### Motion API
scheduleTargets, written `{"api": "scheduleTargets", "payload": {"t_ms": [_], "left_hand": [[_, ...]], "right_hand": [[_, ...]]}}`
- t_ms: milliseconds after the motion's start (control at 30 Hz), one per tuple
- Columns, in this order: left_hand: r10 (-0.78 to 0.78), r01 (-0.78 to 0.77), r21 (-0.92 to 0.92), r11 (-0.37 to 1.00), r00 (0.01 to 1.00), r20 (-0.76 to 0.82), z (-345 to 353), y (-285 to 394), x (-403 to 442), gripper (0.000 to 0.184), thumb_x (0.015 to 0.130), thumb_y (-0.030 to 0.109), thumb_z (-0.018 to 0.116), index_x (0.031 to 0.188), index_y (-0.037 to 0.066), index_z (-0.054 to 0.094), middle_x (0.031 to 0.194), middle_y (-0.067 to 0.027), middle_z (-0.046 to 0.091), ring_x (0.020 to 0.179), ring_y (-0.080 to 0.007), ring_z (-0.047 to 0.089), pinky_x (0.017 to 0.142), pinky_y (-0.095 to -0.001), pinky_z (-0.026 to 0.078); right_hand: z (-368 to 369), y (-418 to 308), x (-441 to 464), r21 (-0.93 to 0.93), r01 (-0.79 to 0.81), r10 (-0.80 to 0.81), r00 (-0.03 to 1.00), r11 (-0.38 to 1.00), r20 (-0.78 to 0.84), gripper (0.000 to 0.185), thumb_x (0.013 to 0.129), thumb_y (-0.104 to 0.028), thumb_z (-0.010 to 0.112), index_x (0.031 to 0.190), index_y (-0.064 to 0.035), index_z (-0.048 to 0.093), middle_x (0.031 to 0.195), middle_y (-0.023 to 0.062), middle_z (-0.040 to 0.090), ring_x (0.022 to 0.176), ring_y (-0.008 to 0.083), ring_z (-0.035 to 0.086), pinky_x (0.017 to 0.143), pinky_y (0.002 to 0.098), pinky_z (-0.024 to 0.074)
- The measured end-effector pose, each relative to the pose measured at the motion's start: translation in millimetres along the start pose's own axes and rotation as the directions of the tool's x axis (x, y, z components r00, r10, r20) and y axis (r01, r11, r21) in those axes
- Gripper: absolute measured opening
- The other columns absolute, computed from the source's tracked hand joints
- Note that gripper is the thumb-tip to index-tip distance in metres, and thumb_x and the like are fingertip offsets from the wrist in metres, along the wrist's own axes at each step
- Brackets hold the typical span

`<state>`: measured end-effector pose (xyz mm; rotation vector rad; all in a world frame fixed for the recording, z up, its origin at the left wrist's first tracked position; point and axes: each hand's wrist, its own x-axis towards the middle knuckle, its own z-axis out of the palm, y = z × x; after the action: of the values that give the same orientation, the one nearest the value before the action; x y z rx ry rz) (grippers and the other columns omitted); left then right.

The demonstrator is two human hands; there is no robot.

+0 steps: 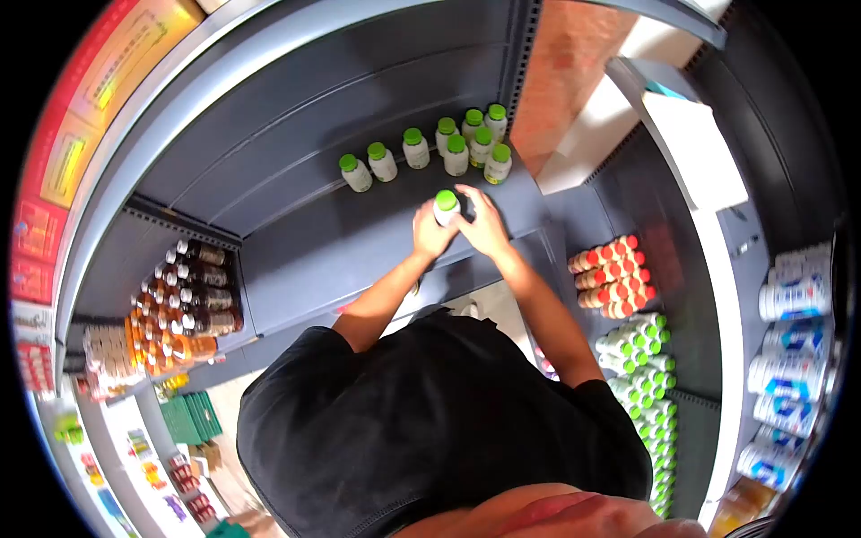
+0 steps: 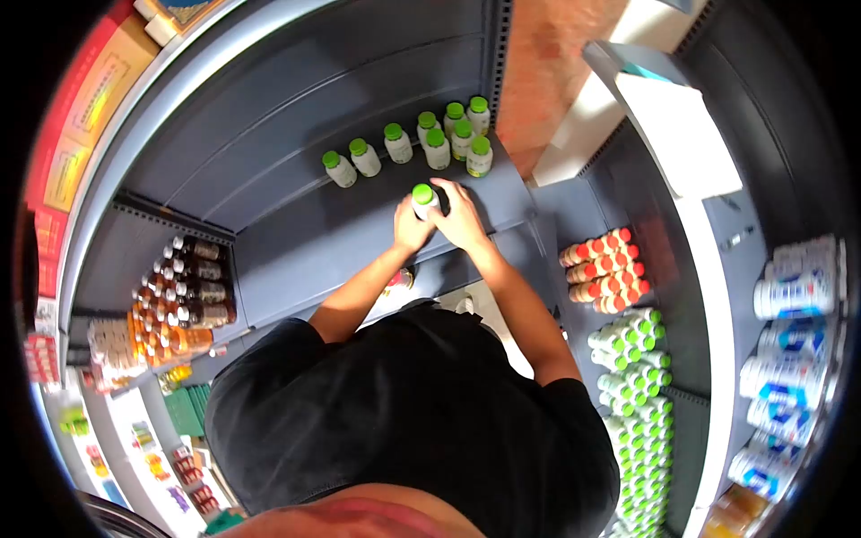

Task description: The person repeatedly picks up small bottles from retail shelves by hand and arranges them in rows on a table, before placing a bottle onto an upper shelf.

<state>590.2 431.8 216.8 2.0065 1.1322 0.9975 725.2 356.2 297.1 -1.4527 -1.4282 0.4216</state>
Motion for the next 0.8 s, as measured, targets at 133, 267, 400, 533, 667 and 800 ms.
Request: {"api": "scheduleTargets", "payload": {"t_ms": [133, 267, 400, 533, 667, 800], "left_hand": [[0.0, -0.004, 0.327, 0.945, 1.0, 0.012, 5.5, -10.5, -14.9, 0.037, 0.083, 0.029, 0.058, 0.11, 0.004, 0.06, 0.105, -0.0174, 0.062, 0.105, -0.037, 0.057, 0.098, -0.0474, 0.039], [-0.067, 0.071, 0.253, 0.965, 0.997, -0.027, 3.5, -10.8, -10.5, 0.039, 0.083, 0.03, 0.058, 0.111, 0.004, 0.061, 0.107, -0.0184, 0.065, 0.106, -0.0375, 0.058, 0.097, -0.0475, 0.04], [-0.064, 0.062, 0.214, 0.975, 0.998, 0.005, -2.9, -7.1, -13.3, 0.044, 0.081, 0.034, 0.06, 0.115, 0.006, 0.061, 0.107, -0.018, 0.066, 0.104, -0.0376, 0.059, 0.096, -0.048, 0.041], [-0.08, 0.077, 0.181, 0.98, 0.997, 0.009, -5.5, -2.0, -12.1, 0.049, 0.078, 0.041, 0.063, 0.116, 0.009, 0.061, 0.107, -0.0168, 0.067, 0.106, -0.037, 0.059, 0.098, -0.0468, 0.04], [-0.056, 0.037, 0.23, 0.972, 0.995, 0.077, -9.7, 6.1, -14.8, 0.055, 0.07, 0.045, 0.07, 0.11, 0.01, 0.062, 0.104, -0.0172, 0.067, 0.107, -0.0369, 0.058, 0.1, -0.0472, 0.037], [0.041, -0.103, 0.203, 0.974, 0.957, 0.288, -22.0, 17.5, -39.3, 0.056, 0.06, 0.044, 0.076, 0.1, 0.007, 0.063, 0.097, -0.0165, 0.067, 0.099, -0.0377, 0.06, 0.092, -0.0464, 0.045]], "right_hand": [[59.8, 18.4, 6.7, 0.141, -0.021, 0.019, 1.0, 0.99, 0.01, 0.032, 0.079, -0.019, 0.076, 0.102, -0.0039, 0.06, 0.092, 0.0163, 0.067, 0.086, 0.0345, 0.066, 0.078, 0.0399, 0.053], [77.4, 28.5, 7.1, 0.214, 0.017, 0.01, 0.992, 0.977, -0.128, 0.025, 0.074, -0.009, 0.072, 0.095, -0.0025, 0.06, 0.088, 0.0158, 0.066, 0.082, 0.032, 0.066, 0.076, 0.0395, 0.0529], [72.2, 37.2, 10.0, 0.287, 0.026, -0.027, 1.0, 0.958, 0.0, 0.024, 0.078, -0.011, 0.074, 0.096, -0.0022, 0.061, 0.087, 0.0125, 0.067, 0.08, 0.0244, 0.066, 0.075, 0.0362, 0.0529], [69.3, 38.0, 3.0, 0.346, -0.038, 0.035, 0.999, 0.938, 0.014, 0.023, 0.081, -0.011, 0.072, 0.099, -0.0023, 0.061, 0.089, 0.0113, 0.068, 0.082, 0.0223, 0.066, 0.078, 0.0353, 0.0529], [63.3, 45.9, -14.1, 0.419, -0.071, 0.12, 0.989, 0.905, -0.091, 0.026, 0.089, -0.014, 0.069, 0.11, -0.0029, 0.058, 0.103, 0.0095, 0.067, 0.099, 0.0188, 0.063, 0.089, 0.0325, 0.0489], [44.1, 70.7, -47.8, 0.709, -0.346, 0.438, 0.897, 0.614, 0.058, 0.023, 0.095, -0.019, 0.064, 0.11, -0.0024, 0.058, 0.098, 0.0081, 0.066, 0.093, 0.0172, 0.062, 0.086, 0.0315, 0.0497]]}}
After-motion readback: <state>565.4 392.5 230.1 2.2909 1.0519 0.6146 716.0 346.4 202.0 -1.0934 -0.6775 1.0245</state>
